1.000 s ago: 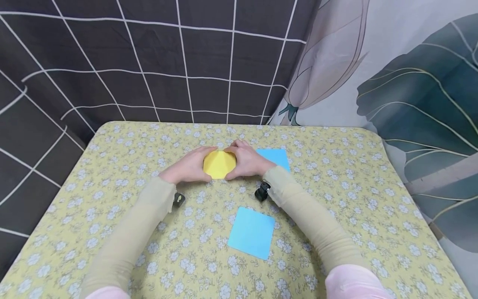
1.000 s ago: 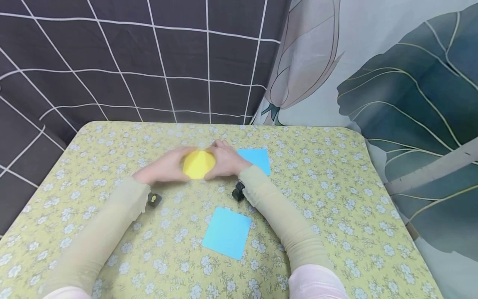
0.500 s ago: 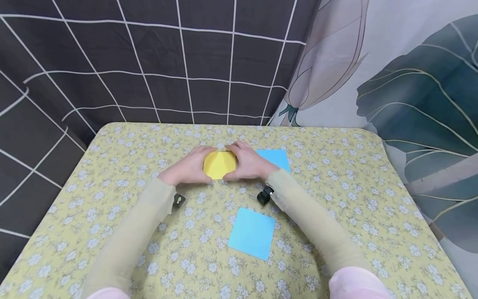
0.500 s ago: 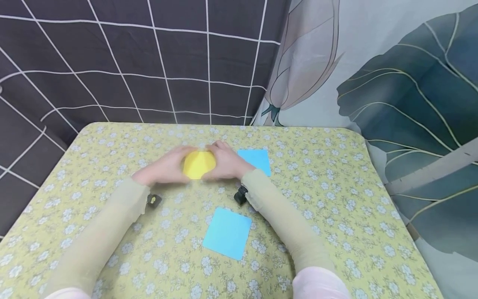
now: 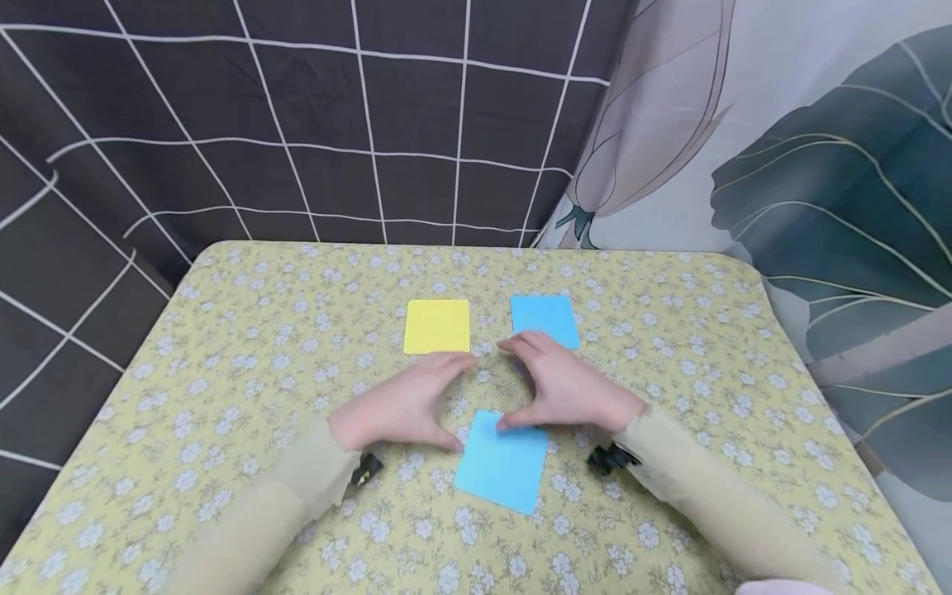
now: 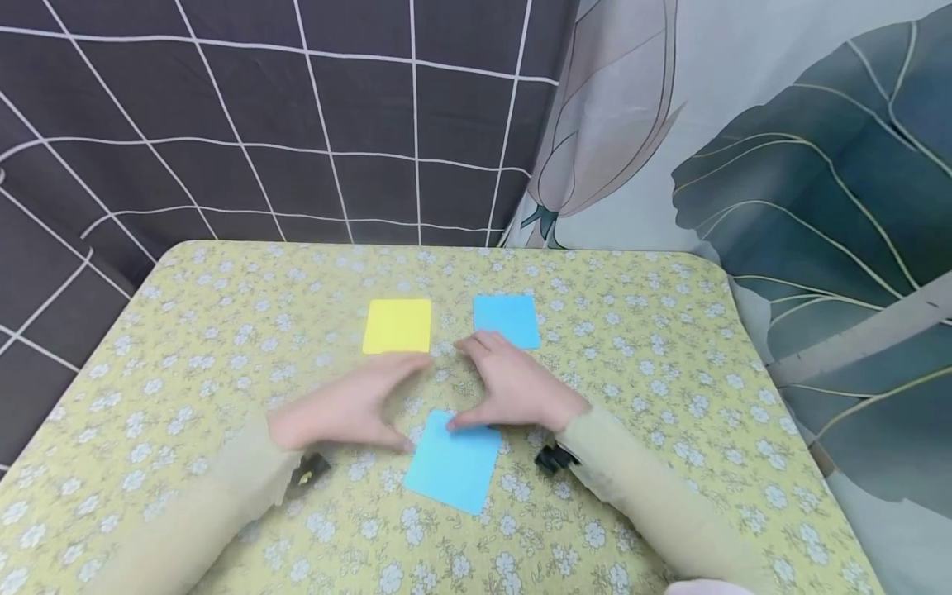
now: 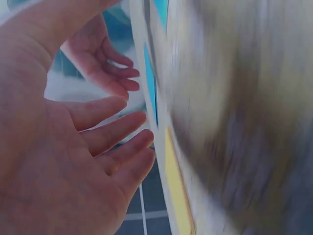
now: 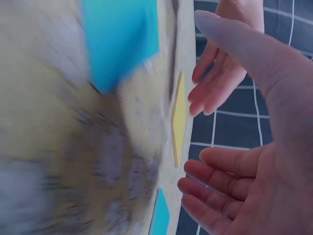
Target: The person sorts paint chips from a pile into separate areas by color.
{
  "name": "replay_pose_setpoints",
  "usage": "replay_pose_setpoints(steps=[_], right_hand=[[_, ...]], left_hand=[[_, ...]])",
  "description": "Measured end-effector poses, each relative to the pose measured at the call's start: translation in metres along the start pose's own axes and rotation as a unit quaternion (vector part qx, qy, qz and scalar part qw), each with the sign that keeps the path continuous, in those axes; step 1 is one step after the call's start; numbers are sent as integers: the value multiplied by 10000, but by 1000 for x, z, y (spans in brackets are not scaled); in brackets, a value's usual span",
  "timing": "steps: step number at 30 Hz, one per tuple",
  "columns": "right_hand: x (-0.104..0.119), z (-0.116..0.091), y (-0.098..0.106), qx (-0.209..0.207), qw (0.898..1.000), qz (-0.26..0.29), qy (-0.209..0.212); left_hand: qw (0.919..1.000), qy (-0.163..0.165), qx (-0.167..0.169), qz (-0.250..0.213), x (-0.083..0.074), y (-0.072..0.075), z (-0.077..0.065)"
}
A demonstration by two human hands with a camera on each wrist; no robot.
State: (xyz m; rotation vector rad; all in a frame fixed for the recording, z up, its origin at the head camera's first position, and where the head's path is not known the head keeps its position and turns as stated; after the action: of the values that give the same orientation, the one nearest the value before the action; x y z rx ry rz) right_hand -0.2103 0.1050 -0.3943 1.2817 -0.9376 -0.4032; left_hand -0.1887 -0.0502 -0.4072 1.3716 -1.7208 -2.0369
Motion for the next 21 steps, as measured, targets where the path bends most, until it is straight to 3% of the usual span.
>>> replay_pose_setpoints(steps=[9, 21], right_hand=[[10, -55, -9, -61, 9998, 13, 165], [24, -74, -23, -84, 9998, -60, 184]], left_hand=[[9959, -720, 487, 244, -42, -37, -9], [9963, -790, 322, 65, -49, -41, -9]])
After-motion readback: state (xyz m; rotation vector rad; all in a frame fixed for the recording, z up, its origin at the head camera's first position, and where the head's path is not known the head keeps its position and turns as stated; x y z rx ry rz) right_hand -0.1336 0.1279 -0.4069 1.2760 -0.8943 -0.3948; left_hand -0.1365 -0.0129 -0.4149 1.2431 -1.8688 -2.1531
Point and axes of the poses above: each hand's wrist, its own z-axis towards the middle knuckle, its own y-axis out of the back of the hand, x = y × z, the point moved 8 cm from there along z, towards the middle knuckle, and after that the axes turned 1 degree about -z, right-handed, at the moved point
